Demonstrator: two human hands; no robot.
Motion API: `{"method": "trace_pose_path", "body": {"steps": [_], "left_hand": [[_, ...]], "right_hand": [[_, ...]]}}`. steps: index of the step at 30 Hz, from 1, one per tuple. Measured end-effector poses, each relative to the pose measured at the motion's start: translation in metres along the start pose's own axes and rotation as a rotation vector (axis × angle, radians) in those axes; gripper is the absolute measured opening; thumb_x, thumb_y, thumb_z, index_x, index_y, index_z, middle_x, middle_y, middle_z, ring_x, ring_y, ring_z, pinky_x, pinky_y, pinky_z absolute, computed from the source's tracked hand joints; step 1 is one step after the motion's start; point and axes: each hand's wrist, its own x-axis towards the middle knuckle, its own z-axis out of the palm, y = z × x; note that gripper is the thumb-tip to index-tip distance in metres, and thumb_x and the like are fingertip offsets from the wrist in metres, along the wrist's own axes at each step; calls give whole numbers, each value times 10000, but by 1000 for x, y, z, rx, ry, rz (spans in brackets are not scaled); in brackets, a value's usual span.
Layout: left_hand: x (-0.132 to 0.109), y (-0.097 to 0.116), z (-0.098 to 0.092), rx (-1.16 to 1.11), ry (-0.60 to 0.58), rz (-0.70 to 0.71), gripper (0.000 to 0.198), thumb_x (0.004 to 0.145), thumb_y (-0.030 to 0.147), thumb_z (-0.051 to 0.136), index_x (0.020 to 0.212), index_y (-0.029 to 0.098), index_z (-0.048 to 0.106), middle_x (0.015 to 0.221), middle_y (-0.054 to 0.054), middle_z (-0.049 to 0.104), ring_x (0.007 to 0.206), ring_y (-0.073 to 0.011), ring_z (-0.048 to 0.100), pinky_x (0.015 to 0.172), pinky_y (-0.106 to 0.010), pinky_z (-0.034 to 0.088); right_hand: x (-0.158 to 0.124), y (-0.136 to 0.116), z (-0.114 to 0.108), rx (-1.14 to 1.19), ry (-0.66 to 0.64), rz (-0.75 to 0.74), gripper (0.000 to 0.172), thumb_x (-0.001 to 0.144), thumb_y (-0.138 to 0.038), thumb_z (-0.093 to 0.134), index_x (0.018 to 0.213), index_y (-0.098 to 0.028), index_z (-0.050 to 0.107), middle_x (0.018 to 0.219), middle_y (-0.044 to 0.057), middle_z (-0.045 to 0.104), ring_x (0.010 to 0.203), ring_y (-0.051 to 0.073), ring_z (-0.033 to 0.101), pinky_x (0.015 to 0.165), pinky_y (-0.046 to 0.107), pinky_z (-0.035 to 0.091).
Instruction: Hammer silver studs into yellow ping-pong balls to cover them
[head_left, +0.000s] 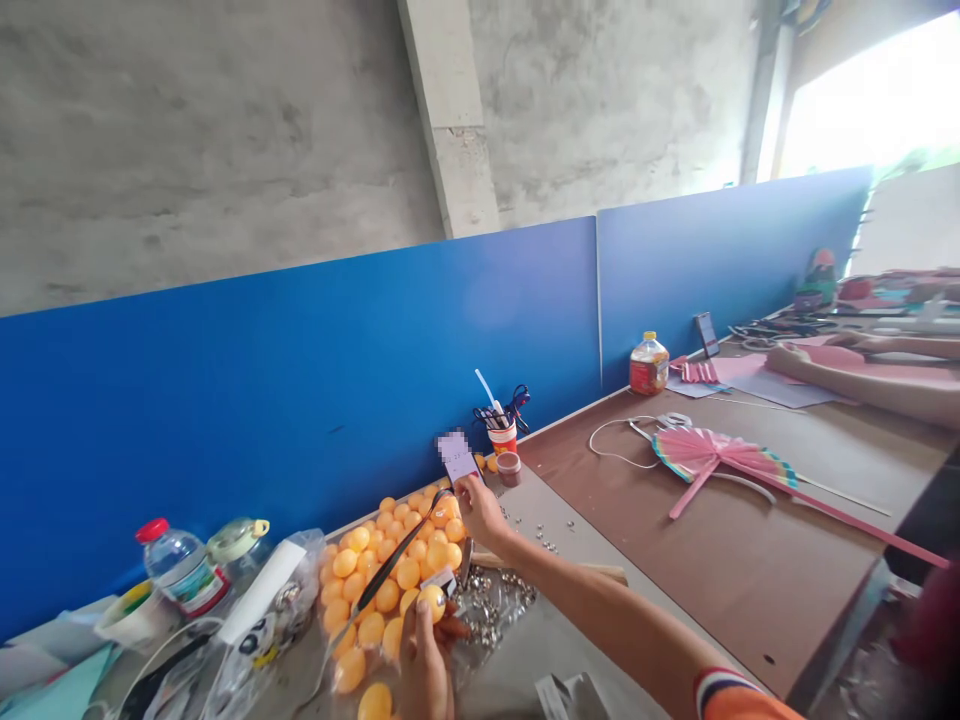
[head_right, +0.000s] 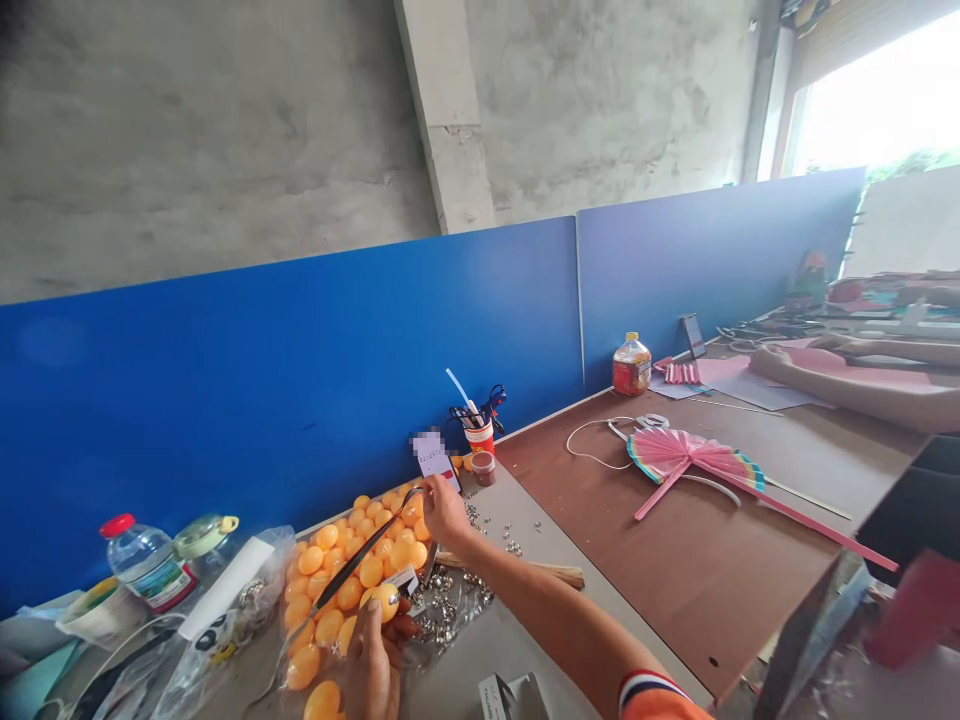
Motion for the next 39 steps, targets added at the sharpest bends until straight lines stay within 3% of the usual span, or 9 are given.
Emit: {"method": "trace_pose_path", "body": {"steps": [2,5,11,16,22,29,33,36,39], "left_hand": [[-1,5,2,-151,47,-54,504,748,719,568,794,219,607,658,-46,682,547,-219,648,585,-388,570],[-2,12,3,-354,126,-103,477,661,639,718,793,190,630,646,-34,684,510,-177,611,556,-343,556],[2,10,1,-409,132,-135,433,675,606,726,746,183,664,594,-45,659,535,-216,643,524,-336,545],[6,6,-2,-368,120,-128,449,693,611,699,744,166,671,604,-55,660,600,-237,666,584,-358,559],[5,7,0,-373,122,-89,420,687,586,724,736,174,659,632,-58,684,499,-188,605,520,-333,525],[2,6,2,-393,90,-88,382,714,547,723,718,168,676,619,-58,678,494,-175,603,506,-304,518],[2,7,0,-441,92,-121,347,732,508,724,765,165,676,653,-54,690,510,-172,616,538,-309,537],[0,9,0,-462,80,-150,344,724,494,735,791,162,673,661,-50,692,521,-175,621,545,-310,541],[-2,13,2,-487,67,-159,329,718,473,748,819,170,668,690,-43,703,528,-164,624,556,-304,542]], "right_hand": [[-26,-6,-9,198,-54,-114,257,847,-91,464,989,-192,653,909,49,716,778,175,626,722,255,451],[-58,-8,-27,246,-215,-191,260,798,-62,506,946,-180,685,874,45,726,770,169,639,732,250,466],[-78,-4,-54,-2,-456,-214,222,829,-74,523,831,-169,724,882,67,735,848,194,655,792,265,478],[-84,-8,-54,-325,-581,-239,213,903,-157,510,920,-156,722,974,107,723,901,225,655,794,300,474],[-89,-9,-39,-420,-622,-251,166,839,-119,557,908,-130,706,1030,146,696,931,243,635,814,337,464],[-86,-6,-27,-311,-581,-149,142,831,-113,557,851,-129,697,950,133,697,830,219,624,743,307,428],[-78,-5,-30,-225,-477,-34,199,857,-73,482,889,-136,668,980,105,698,791,164,613,678,247,392],[-72,-9,-37,-119,-445,57,177,825,-57,494,841,-141,649,844,57,701,749,147,612,640,221,379],[-71,-16,-43,-4,-447,54,163,809,-57,511,803,-146,648,829,47,706,761,148,624,656,217,395]]}}
